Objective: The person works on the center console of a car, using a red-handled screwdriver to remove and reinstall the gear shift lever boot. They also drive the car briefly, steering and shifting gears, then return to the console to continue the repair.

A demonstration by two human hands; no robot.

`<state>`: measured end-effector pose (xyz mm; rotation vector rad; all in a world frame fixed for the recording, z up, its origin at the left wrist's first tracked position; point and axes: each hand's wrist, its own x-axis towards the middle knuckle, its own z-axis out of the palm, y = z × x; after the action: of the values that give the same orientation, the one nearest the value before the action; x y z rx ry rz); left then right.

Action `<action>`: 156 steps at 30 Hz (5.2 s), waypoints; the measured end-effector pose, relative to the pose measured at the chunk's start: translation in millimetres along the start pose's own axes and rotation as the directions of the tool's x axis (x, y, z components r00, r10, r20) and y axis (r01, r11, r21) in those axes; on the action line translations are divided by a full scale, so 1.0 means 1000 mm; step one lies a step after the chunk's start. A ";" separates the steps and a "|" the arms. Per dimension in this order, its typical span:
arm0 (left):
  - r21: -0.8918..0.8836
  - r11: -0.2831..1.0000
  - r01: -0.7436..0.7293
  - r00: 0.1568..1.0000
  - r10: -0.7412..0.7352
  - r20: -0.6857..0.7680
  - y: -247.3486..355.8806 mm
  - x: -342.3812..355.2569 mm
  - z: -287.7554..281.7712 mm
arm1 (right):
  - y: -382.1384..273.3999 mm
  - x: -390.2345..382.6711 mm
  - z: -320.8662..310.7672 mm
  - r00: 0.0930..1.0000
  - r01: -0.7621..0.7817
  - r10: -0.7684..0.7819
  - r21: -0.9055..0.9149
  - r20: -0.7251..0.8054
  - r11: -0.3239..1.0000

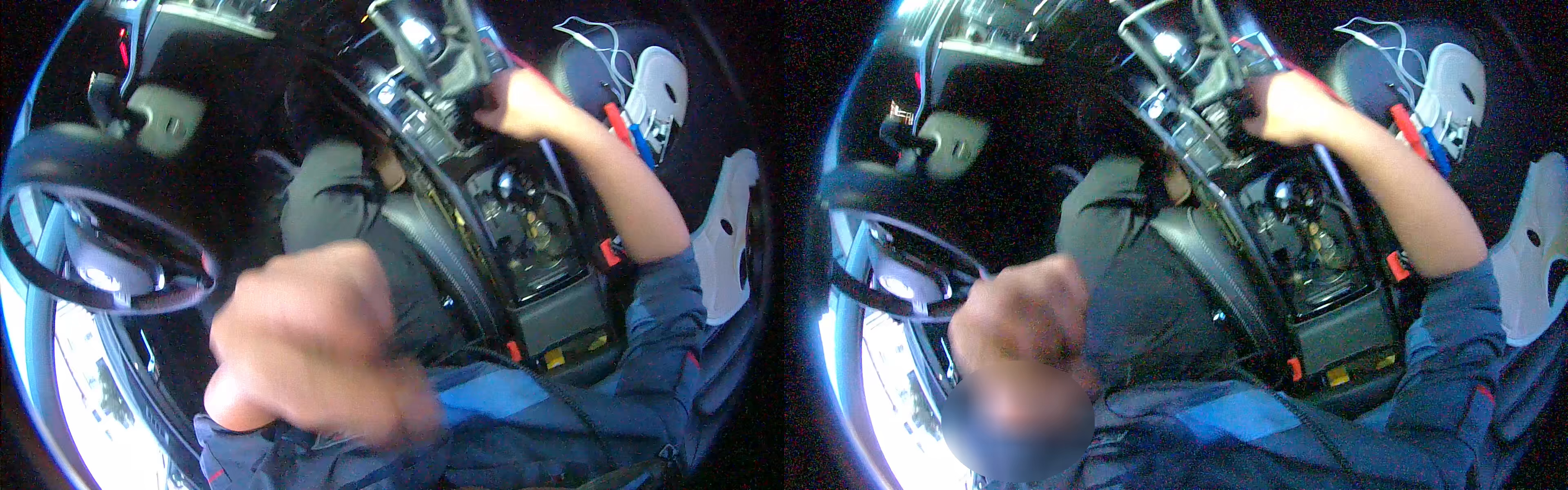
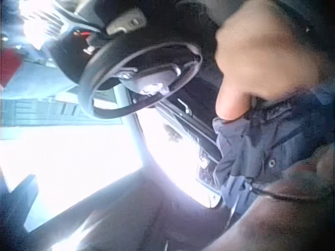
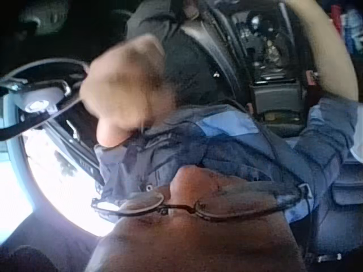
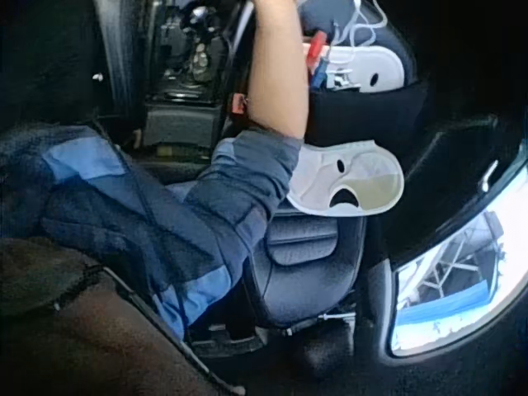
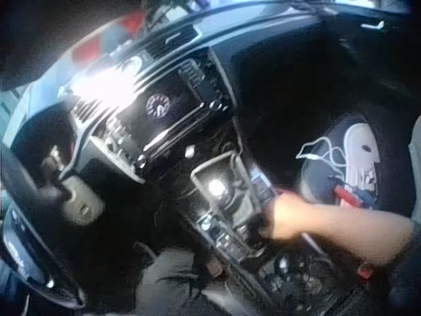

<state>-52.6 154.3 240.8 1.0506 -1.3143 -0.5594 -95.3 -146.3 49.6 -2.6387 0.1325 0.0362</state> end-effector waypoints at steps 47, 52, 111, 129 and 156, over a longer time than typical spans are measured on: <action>0.621 0.268 0.736 0.601 -0.681 -0.418 -0.197 -0.011 -0.010 | 0.017 0.007 0.000 0.977 -0.212 0.157 0.712 0.143 0.669; -0.025 0.668 0.744 0.496 -0.577 -0.649 -0.206 0.008 -0.026 | 0.017 0.006 0.002 0.974 -0.226 0.180 0.642 0.137 0.733; 0.901 0.174 0.397 0.873 -0.376 -0.312 -0.189 -0.044 -0.017 | 0.017 0.004 0.000 0.980 -0.194 0.162 0.711 0.113 0.676; 0.917 0.143 0.373 0.869 -0.400 -0.291 -0.192 -0.046 -0.015 | -0.053 0.000 -0.059 0.721 0.320 -0.093 0.211 -0.686 0.924; 0.925 0.232 0.300 0.875 -0.452 -0.171 -0.156 -0.077 -0.034 | -0.107 0.056 -0.104 0.993 0.047 -0.017 -0.263 0.116 0.964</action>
<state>-2.9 157.6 71.0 2.4397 -1.5074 -0.1326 -28.7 -107.4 189.5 -2.8978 0.0487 0.2056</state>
